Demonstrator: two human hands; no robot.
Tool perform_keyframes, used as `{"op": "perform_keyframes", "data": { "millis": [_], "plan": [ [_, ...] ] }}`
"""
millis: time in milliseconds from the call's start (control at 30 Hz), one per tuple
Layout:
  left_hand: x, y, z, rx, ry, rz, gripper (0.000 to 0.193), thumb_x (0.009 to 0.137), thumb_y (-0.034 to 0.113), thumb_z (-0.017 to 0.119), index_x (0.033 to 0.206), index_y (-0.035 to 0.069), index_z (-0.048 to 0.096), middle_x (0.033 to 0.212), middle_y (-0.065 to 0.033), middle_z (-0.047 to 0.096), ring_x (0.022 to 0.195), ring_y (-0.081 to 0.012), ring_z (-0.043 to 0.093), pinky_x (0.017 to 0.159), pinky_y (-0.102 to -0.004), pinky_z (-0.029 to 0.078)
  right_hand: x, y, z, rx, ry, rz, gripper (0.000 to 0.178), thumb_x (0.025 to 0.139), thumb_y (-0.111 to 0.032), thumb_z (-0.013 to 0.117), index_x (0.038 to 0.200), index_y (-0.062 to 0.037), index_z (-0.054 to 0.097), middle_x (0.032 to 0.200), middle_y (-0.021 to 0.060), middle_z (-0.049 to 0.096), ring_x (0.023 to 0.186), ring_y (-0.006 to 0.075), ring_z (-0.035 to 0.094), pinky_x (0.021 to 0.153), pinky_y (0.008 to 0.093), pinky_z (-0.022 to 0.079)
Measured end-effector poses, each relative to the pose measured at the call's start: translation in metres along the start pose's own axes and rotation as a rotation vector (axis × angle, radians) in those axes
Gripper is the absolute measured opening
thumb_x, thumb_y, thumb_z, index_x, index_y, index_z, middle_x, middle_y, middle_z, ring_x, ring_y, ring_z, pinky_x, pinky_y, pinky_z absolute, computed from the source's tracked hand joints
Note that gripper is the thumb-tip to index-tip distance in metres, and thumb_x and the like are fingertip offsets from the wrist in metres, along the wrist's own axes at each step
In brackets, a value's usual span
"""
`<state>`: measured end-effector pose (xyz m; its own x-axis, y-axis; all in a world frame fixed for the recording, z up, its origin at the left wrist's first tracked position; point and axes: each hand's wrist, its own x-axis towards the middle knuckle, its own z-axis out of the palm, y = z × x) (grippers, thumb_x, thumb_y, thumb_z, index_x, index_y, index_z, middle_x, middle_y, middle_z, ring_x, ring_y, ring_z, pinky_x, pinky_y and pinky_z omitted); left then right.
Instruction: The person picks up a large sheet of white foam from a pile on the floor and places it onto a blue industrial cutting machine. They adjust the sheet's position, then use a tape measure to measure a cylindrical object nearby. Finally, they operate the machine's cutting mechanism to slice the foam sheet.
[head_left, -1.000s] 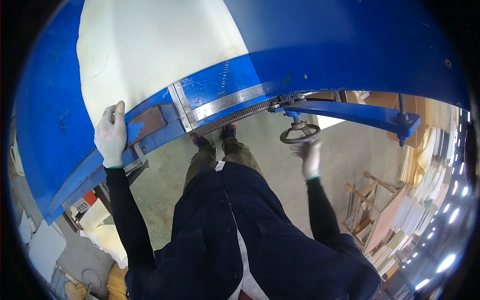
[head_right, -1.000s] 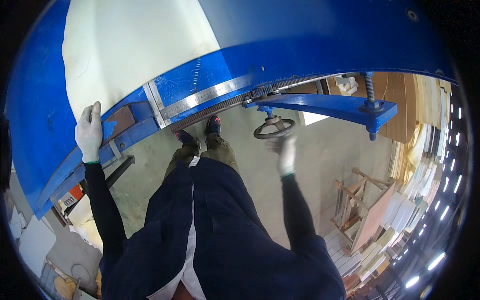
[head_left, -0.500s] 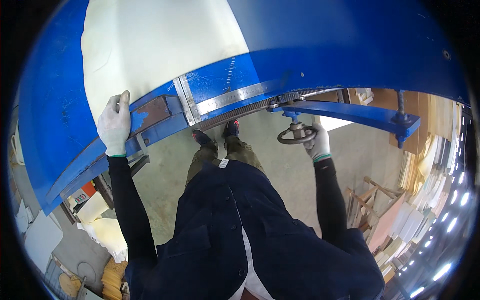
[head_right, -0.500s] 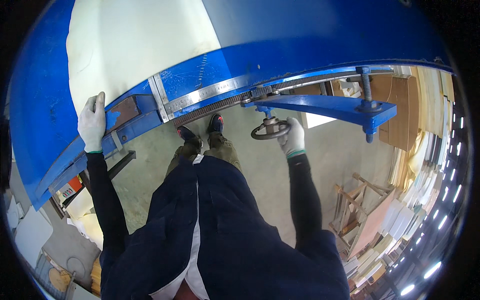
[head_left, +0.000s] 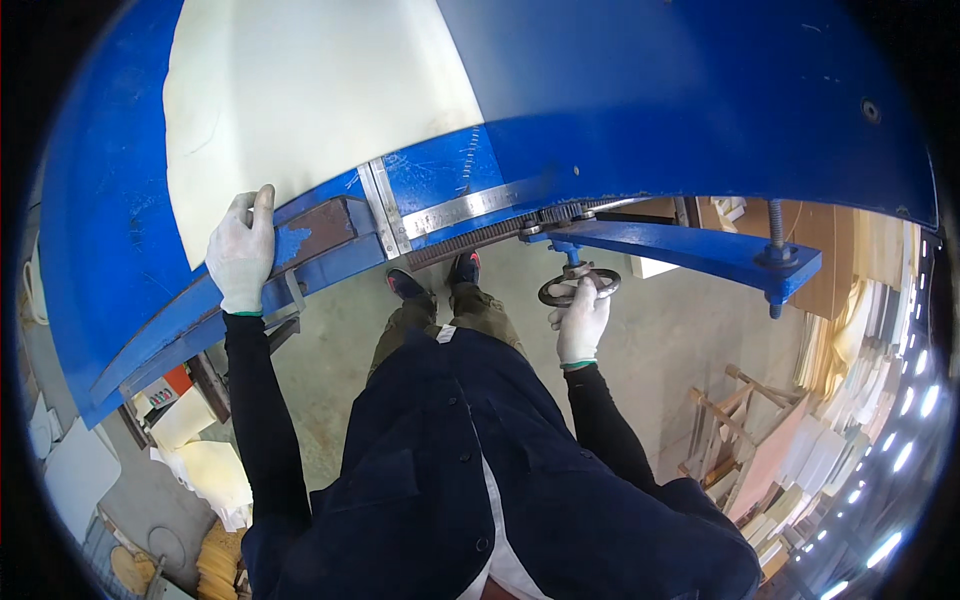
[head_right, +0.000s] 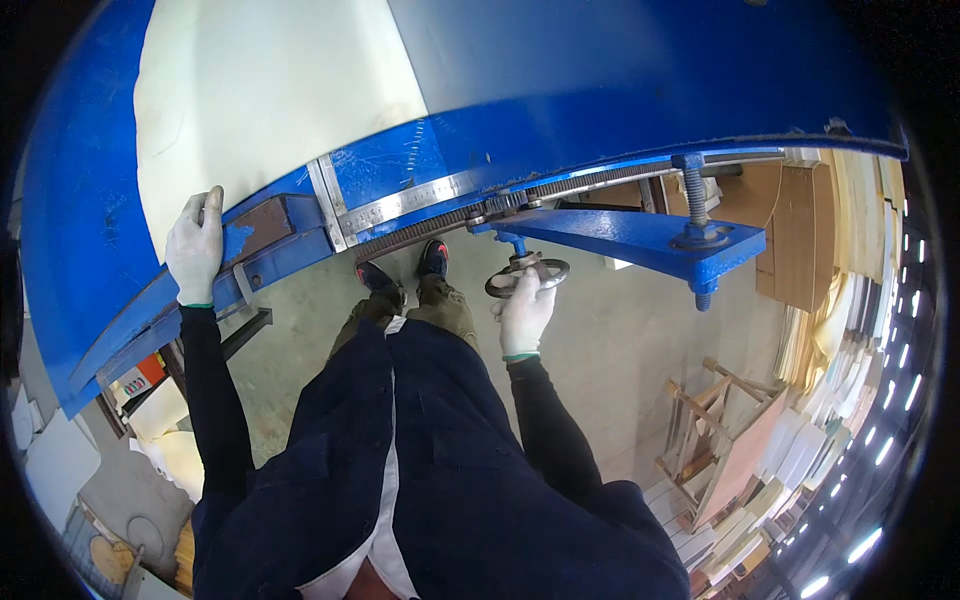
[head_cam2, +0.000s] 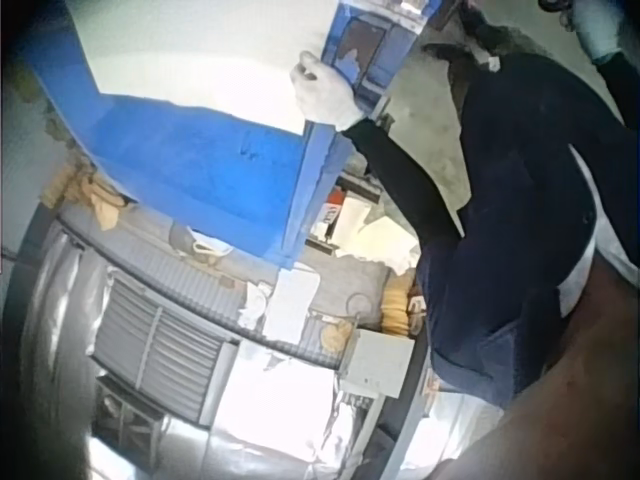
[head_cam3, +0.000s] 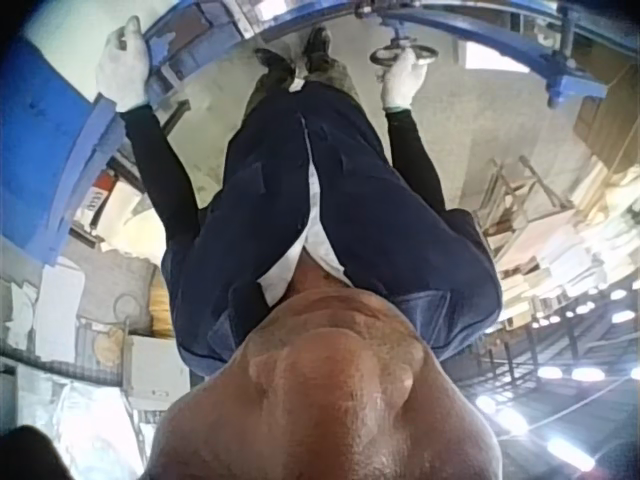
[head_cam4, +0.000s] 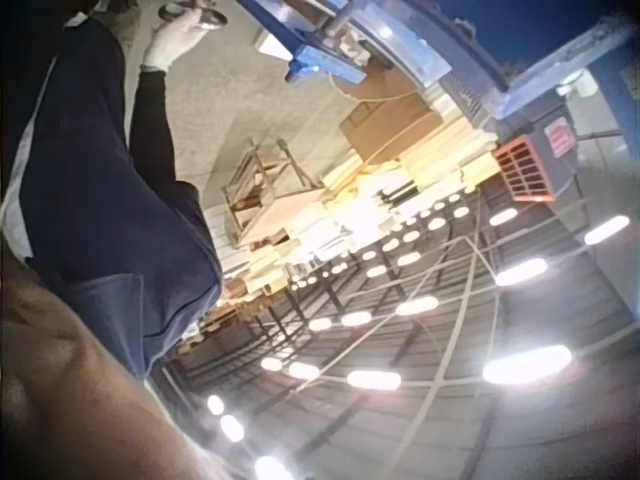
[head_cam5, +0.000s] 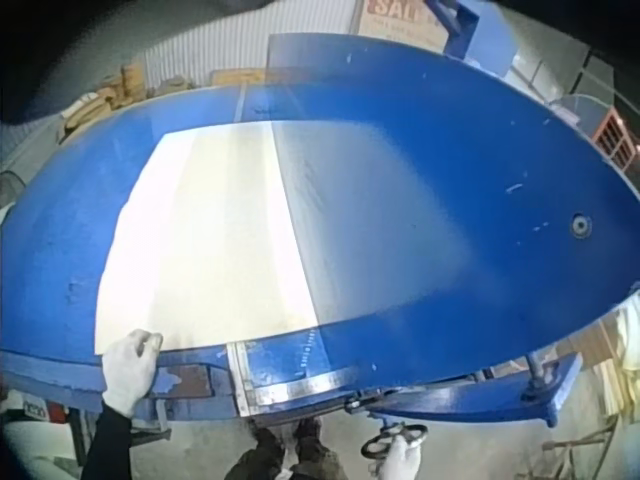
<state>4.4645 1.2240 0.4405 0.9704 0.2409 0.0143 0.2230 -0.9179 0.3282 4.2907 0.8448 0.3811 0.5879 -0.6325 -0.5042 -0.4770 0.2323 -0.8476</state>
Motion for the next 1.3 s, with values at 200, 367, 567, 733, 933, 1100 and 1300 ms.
{"op": "perform_keyframes", "data": {
  "millis": [200, 367, 567, 733, 933, 1100, 1300],
  "plan": [
    [0.001, -0.002, -0.001, 0.017, 0.005, -0.005, 0.048, 0.094, 0.053, 0.052, 0.104, 0.011, 0.072, 0.084, -0.0142, 0.071, 0.083, -0.034, 0.069, 0.074, -0.043, 0.051, 0.001, 0.019, 0.009, -0.012, 0.069, -0.103, 0.023, 0.101, -0.019, 0.039, 0.117, -0.0058, 0.048, 0.076, 0.0105, 0.066, 0.044, 0.0107, 0.052, 0.035, 0.0228, 0.039],
    [-0.002, -0.002, -0.004, 0.011, 0.004, 0.02, 0.048, 0.094, 0.053, 0.051, 0.105, 0.011, 0.072, 0.084, -0.0145, 0.071, 0.083, -0.0344, 0.069, 0.075, -0.0434, 0.051, -0.013, 0.028, 0.025, -0.034, 0.151, -0.226, 0.025, 0.1, -0.016, 0.042, 0.121, -0.0028, 0.045, 0.076, 0.0104, 0.066, 0.046, 0.0132, 0.057, 0.038, 0.023, 0.044],
    [-0.002, 0.007, -0.006, 0.017, 0.004, 0.02, 0.047, 0.094, 0.052, 0.052, 0.104, 0.011, 0.072, 0.086, -0.0143, 0.072, 0.085, -0.0341, 0.069, 0.075, -0.0423, 0.051, -0.013, 0.033, 0.021, -0.076, 0.161, -0.193, 0.029, 0.1, -0.018, 0.043, 0.124, -0.0012, 0.042, 0.082, 0.0115, 0.066, 0.046, 0.0132, 0.058, 0.04, 0.0229, 0.045],
    [-0.001, 0.015, -0.012, -0.007, 0.004, 0.017, 0.044, 0.094, 0.049, 0.054, 0.106, 0.01, 0.071, 0.086, -0.0152, 0.072, 0.085, -0.0332, 0.069, 0.077, -0.0408, 0.052, -0.01, 0.029, 0.017, -0.068, 0.118, -0.191, 0.03, 0.101, -0.021, 0.046, 0.125, -0.0025, 0.041, 0.084, 0.0118, 0.066, 0.048, 0.0139, 0.059, 0.04, 0.0236, 0.046],
    [-0.051, -0.013, -0.031, -0.27, 0.583, 0.036, 0.032, 0.087, 0.017, 0.071, 0.113, 0.0, 0.064, 0.108, -0.0174, 0.065, 0.104, -0.0307, 0.062, 0.091, -0.0406, 0.049, -0.029, 0.004, -0.041, -1.084, -0.443, -0.279, 0.026, 0.096, -0.026, 0.058, 0.102, -0.001, 0.062, 0.076, 0.0146, 0.067, 0.065, 0.025, 0.066, 0.062, 0.039, 0.052],
    [-0.134, -0.076, -0.036, -0.323, 0.798, -0.035, 0.015, 0.083, 0.009, 0.072, 0.088, 0.004, 0.058, 0.104, -0.0156, 0.063, 0.092, -0.0294, 0.061, 0.081, -0.0393, 0.049, -0.06, -0.048, 0.026, -0.825, -0.705, -0.265, 0.022, 0.095, -0.015, 0.059, 0.095, 0.006, 0.065, 0.07, 0.0102, 0.064, 0.066, 0.0181, 0.064, 0.063, 0.0316, 0.051],
    [-0.201, -0.238, -0.023, -0.218, 0.764, -0.667, 0.046, 0.088, 0.029, 0.068, 0.123, 0.001, 0.059, 0.115, -0.0182, 0.063, 0.105, -0.0318, 0.062, 0.093, -0.0398, 0.048, -0.087, -0.083, 0.186, -0.551, -0.78, -1.217, 0.037, 0.093, -0.014, 0.064, 0.124, 0.0051, 0.056, 0.122, 0.0227, 0.059, 0.111, 0.0352, 0.059, 0.1, 0.0401, 0.043]
  ]
}}
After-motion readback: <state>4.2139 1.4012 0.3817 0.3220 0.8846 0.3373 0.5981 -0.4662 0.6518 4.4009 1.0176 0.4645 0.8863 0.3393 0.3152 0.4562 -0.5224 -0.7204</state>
